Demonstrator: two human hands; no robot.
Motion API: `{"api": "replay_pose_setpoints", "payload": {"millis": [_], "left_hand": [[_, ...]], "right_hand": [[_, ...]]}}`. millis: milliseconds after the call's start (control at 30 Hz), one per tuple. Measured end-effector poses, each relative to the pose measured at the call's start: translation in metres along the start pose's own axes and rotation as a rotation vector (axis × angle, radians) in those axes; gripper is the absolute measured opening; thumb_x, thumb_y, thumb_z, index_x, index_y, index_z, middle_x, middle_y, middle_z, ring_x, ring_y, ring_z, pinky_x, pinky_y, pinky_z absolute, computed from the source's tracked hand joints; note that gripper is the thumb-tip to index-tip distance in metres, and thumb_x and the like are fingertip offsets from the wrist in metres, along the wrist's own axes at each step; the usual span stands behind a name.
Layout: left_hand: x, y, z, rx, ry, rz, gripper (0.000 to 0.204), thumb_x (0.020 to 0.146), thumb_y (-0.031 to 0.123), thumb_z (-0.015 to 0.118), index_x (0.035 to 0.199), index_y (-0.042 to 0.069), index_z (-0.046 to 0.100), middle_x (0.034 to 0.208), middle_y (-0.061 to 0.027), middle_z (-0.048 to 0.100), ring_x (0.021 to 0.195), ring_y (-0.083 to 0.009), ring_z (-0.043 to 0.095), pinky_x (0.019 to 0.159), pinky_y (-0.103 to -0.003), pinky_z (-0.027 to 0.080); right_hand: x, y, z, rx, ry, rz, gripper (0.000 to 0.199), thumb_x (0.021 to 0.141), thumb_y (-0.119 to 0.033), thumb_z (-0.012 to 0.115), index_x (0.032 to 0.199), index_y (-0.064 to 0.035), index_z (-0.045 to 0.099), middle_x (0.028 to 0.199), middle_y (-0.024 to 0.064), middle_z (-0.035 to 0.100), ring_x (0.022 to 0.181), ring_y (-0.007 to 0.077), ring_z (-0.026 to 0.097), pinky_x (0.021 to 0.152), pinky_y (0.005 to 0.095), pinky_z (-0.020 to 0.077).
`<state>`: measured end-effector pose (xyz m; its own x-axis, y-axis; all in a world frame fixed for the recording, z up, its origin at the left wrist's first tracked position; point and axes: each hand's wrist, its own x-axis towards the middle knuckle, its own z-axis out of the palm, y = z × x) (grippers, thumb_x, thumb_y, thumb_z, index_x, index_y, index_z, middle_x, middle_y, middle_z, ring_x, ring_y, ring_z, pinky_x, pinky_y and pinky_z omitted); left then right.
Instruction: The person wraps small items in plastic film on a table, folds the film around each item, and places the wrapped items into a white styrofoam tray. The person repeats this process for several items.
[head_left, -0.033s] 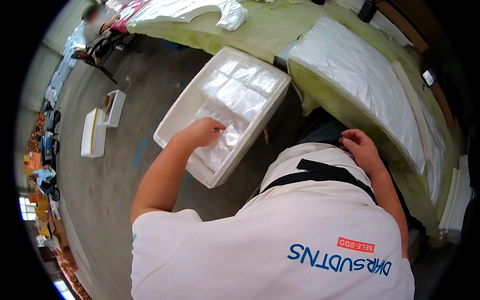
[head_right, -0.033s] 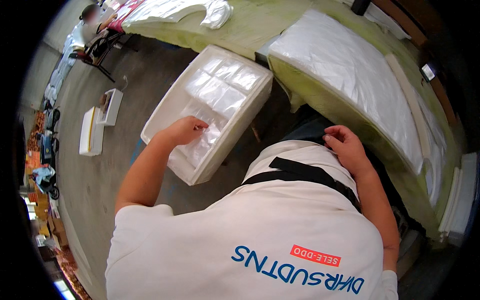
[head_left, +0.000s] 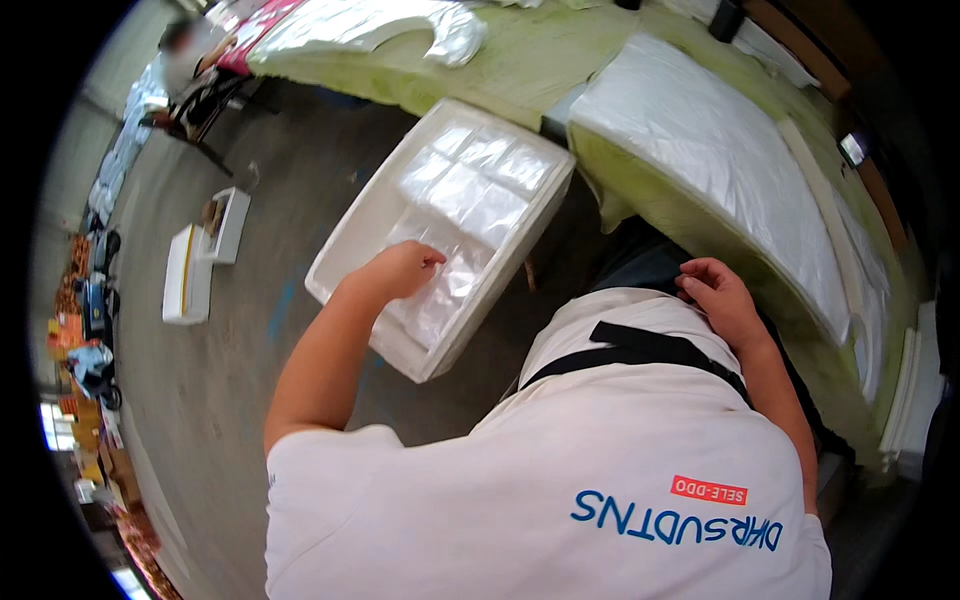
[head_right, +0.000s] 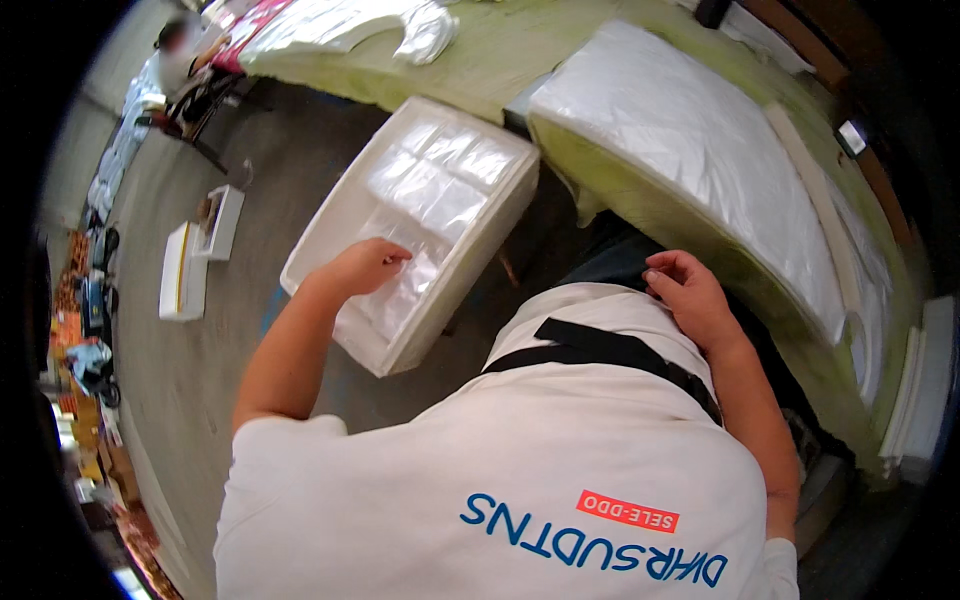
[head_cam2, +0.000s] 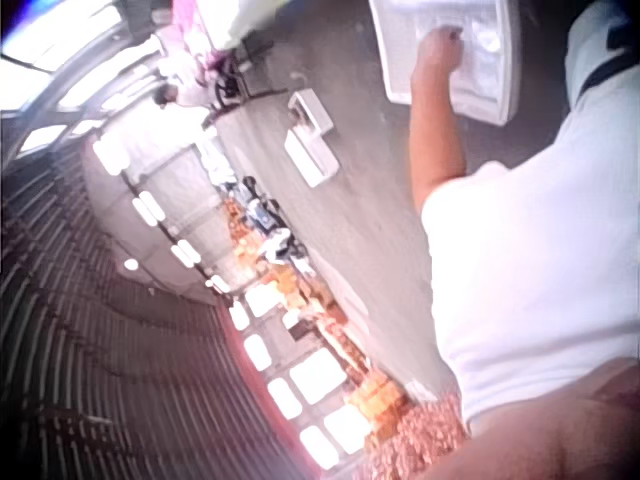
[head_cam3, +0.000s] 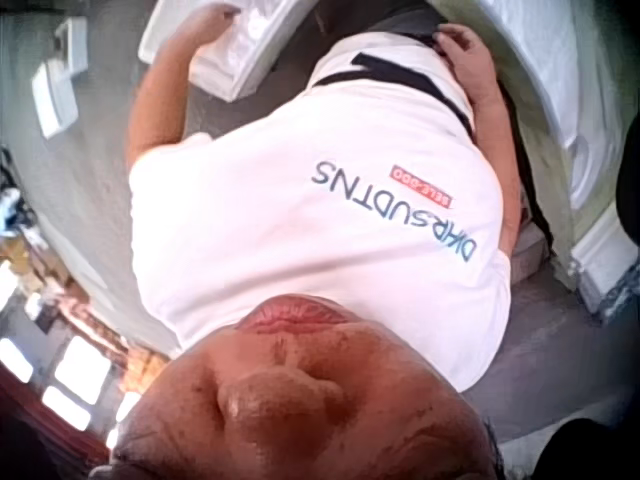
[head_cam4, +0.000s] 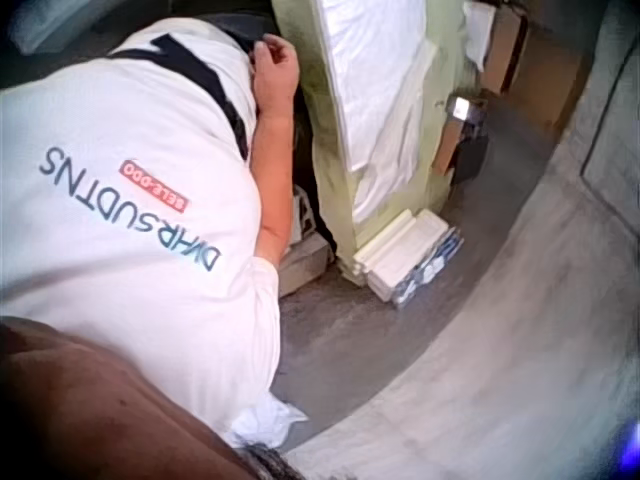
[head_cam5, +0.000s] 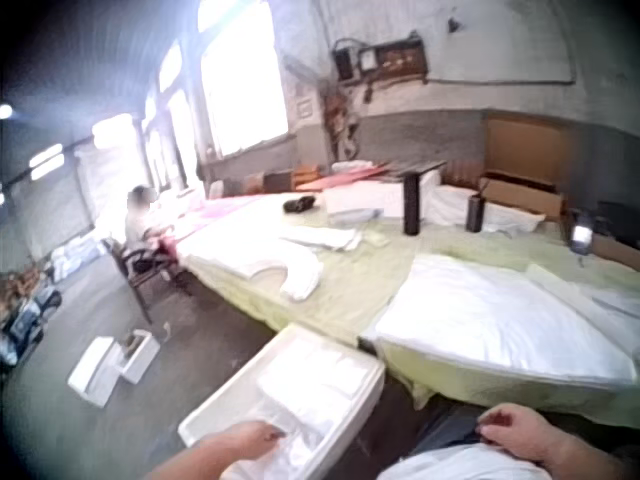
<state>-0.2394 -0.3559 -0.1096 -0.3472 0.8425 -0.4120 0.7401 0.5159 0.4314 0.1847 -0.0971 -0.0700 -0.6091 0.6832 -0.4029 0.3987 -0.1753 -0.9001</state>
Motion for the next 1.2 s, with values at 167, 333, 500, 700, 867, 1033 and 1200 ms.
{"api": "replay_pose_setpoints", "payload": {"millis": [167,333,500,700,867,1033,1200], "left_hand": [[-0.014,0.032,-0.033,-0.013,0.204,-0.018,0.023,0.094,0.014,0.063,0.112,0.005,0.073,0.101,-0.014,0.074,0.09,-0.0275,0.07,0.083,-0.038,0.055],[-0.015,0.085,-0.02,-0.149,0.194,0.159,0.018,0.091,0.012,0.07,0.107,0.004,0.071,0.09,-0.0088,0.072,0.079,-0.0188,0.066,0.074,-0.033,0.055],[-0.013,0.165,0.013,-0.769,0.079,0.238,0.016,0.095,0.003,0.068,0.111,0.005,0.067,0.097,0.001,0.066,0.088,-0.0064,0.06,0.08,-0.024,0.051],[0.03,0.271,0.042,-0.775,-0.101,0.589,0.022,0.095,0.002,0.069,0.115,0.005,0.064,0.114,-0.0039,0.062,0.099,-0.0123,0.064,0.088,-0.027,0.053],[0.049,0.361,0.048,-0.702,-0.311,0.784,0.028,0.094,-0.001,0.068,0.121,0.004,0.062,0.119,-0.0065,0.062,0.109,-0.0158,0.062,0.095,-0.03,0.052],[0.073,0.445,0.042,-0.619,-0.275,0.978,0.042,0.089,0.0,0.071,0.13,0.005,0.06,0.138,-0.0149,0.054,0.13,-0.0282,0.053,0.106,-0.036,0.046],[0.108,0.507,0.069,-0.359,-0.101,1.175,0.056,0.091,0.011,0.072,0.143,0.007,0.053,0.16,-0.0238,0.031,0.15,-0.0482,0.023,0.119,-0.054,0.028]], "right_hand": [[-0.009,-0.007,-0.019,0.149,0.186,-0.253,0.017,0.099,-0.005,0.063,0.115,-0.0037,0.064,0.106,0.0017,0.067,0.093,0.0102,0.061,0.084,0.0271,0.0506],[-0.035,0.01,-0.1,-0.145,0.698,-0.448,0.023,0.096,-0.004,0.064,0.119,-0.0038,0.064,0.112,0.0023,0.066,0.104,0.0133,0.061,0.095,0.0284,0.0481],[-0.078,0.03,-0.222,-1.063,1.119,-0.537,0.044,0.086,-0.005,0.067,0.129,-0.0064,0.061,0.132,0.0166,0.059,0.126,0.0356,0.052,0.111,0.044,0.0395],[-0.095,0.036,-0.276,-1.077,0.953,-0.32,0.059,0.081,-0.009,0.07,0.138,-0.0073,0.056,0.141,0.02,0.055,0.131,0.0396,0.05,0.112,0.0476,0.039],[-0.072,0.0,-0.265,-0.973,0.799,-0.167,0.058,0.08,-0.015,0.071,0.136,-0.0091,0.058,0.128,0.0198,0.061,0.119,0.0396,0.057,0.104,0.0455,0.0459],[-0.085,-0.03,-0.222,-0.58,0.606,-0.053,0.056,0.082,-0.021,0.07,0.135,-0.0091,0.056,0.109,0.0204,0.065,0.094,0.0359,0.065,0.084,0.0439,0.0538],[-0.101,-0.002,-0.156,0.128,0.476,-0.034,0.068,0.09,-0.012,0.071,0.15,-0.009,0.038,0.092,0.0073,0.062,0.081,0.0135,0.059,0.072,0.0293,0.0503]]}}
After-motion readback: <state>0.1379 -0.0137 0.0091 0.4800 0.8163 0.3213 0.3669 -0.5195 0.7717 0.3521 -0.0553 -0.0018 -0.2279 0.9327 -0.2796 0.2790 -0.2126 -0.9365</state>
